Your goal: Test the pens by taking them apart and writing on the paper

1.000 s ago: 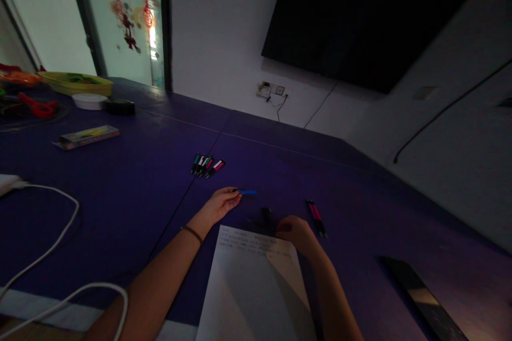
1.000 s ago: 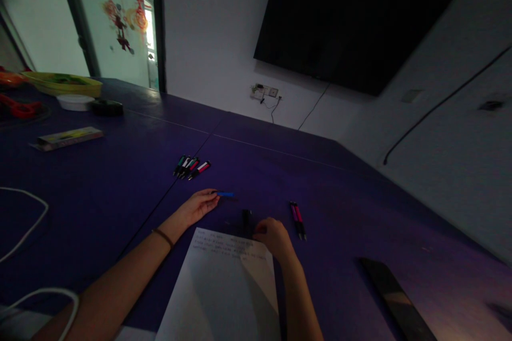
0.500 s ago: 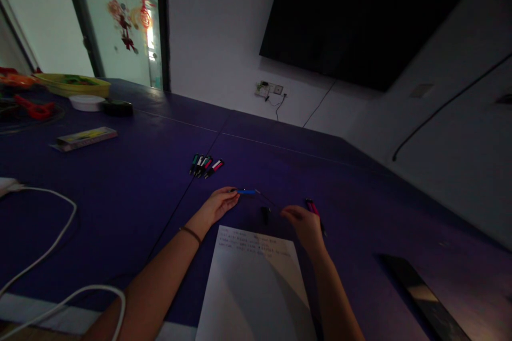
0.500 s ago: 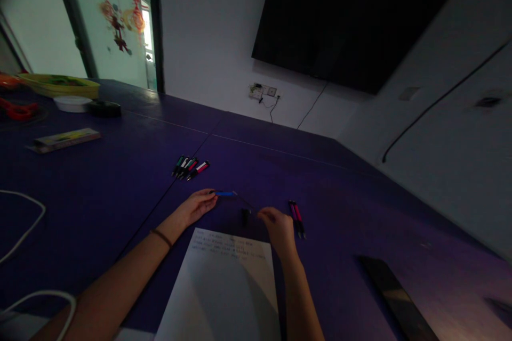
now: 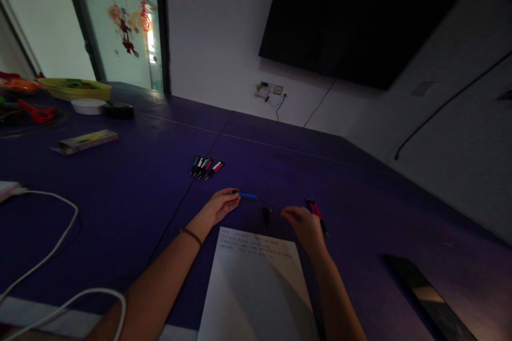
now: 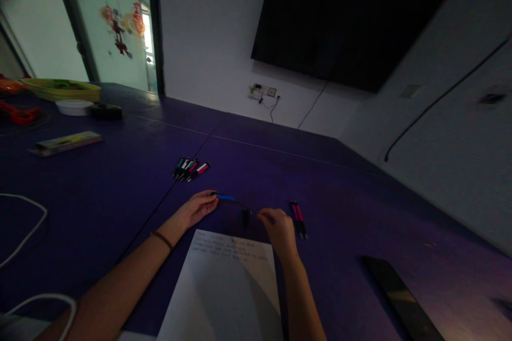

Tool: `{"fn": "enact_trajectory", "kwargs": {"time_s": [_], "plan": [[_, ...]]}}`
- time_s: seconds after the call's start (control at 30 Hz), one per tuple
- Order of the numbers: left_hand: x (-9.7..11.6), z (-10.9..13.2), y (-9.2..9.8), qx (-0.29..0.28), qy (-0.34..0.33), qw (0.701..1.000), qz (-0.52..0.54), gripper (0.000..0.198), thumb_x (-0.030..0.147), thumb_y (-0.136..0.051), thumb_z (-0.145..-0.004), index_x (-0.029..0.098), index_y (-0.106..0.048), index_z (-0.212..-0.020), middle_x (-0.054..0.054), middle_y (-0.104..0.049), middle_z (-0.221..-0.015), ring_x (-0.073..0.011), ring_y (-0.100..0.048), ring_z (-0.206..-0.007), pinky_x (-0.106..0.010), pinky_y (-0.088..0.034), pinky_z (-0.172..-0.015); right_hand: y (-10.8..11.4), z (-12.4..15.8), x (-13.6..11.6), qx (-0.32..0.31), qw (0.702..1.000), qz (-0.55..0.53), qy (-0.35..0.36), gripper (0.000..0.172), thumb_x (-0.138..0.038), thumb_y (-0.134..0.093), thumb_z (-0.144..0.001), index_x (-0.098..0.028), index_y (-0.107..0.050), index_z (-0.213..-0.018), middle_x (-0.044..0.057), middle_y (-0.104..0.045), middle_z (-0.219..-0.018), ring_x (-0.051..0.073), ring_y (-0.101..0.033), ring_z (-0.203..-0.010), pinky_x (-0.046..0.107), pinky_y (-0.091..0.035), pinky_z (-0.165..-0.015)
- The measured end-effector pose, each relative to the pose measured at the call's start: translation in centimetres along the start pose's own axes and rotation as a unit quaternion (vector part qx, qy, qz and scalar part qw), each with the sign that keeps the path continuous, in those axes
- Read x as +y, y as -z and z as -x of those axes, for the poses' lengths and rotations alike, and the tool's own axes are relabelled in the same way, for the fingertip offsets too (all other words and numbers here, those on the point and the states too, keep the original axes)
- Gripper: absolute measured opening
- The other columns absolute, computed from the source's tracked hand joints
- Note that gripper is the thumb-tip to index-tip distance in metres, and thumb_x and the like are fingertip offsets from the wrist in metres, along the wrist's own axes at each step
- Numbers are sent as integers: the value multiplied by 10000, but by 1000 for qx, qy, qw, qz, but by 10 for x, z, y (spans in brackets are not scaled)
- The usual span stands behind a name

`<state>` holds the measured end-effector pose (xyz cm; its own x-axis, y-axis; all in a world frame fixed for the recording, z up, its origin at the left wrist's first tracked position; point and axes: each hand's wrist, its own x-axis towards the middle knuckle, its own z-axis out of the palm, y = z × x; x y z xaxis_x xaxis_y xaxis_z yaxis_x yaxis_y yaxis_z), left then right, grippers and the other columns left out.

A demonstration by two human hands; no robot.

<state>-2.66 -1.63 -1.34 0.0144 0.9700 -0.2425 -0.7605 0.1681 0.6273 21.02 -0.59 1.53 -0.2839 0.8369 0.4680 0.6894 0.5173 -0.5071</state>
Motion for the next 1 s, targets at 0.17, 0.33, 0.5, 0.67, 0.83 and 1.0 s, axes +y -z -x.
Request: {"fn": "enact_trajectory", "kwargs": {"time_s": [0.17,0.33,0.5,0.67,0.83,1.0], "plan": [[-3,2,-1,-36,7,999,-15,146,-29,-532,-674,96,-581,-731,-35,-593,-621,-80,-573,-558,-169,-471,-577,-7,1,-9,16,999,-25,28,137,-301,-531,-697,-205,-627,-679,31,-649,-700,171,-584,-674,276,-444,-620],[-5,4,-4,-52,13,998,-13,105,3,-547,-688,85,-597,-730,-38,-602,-630,-75,-575,-572,-159,-471,-600,-17,4,-19,34,997,-60,29,127,-290,-536,-698,-200,-623,-672,30,-639,-682,165,-578,-661,269,-444,-613],[-5,6,-5,-48,9,999,3,102,5,-545,-692,93,-586,-725,-63,-633,-721,-99,-599,-662,-180,-481,-677,-24,6,-21,40,991,-126,-24,110,-293,-573,-663,-192,-617,-660,23,-633,-660,162,-573,-640,276,-441,-625],[-5,6,-6,-71,25,997,-12,104,22,-522,-715,63,-593,-780,-124,-640,-838,-134,-608,-742,-216,-474,-753,-30,5,-24,28,972,-220,-83,117,-293,-581,-647,-183,-618,-646,19,-629,-640,154,-571,-614,266,-443,-611],[-6,6,-7,-81,32,996,-19,128,28,-515,-721,54,-606,-807,-123,-645,-845,-135,-612,-742,-221,-462,-783,-33,6,-25,17,957,-266,-111,138,-313,-586,-640,-182,-629,-647,31,-642,-650,165,-582,-628,278,-453,-619],[-7,5,-4,-79,44,996,-17,57,68,-549,-711,55,-595,-742,-140,-649,-783,-181,-617,-759,-276,-465,-788,-35,6,-25,26,954,-274,-119,160,-336,-601,-625,-180,-632,-648,36,-649,-648,175,-593,-636,288,-465,-620]]}}
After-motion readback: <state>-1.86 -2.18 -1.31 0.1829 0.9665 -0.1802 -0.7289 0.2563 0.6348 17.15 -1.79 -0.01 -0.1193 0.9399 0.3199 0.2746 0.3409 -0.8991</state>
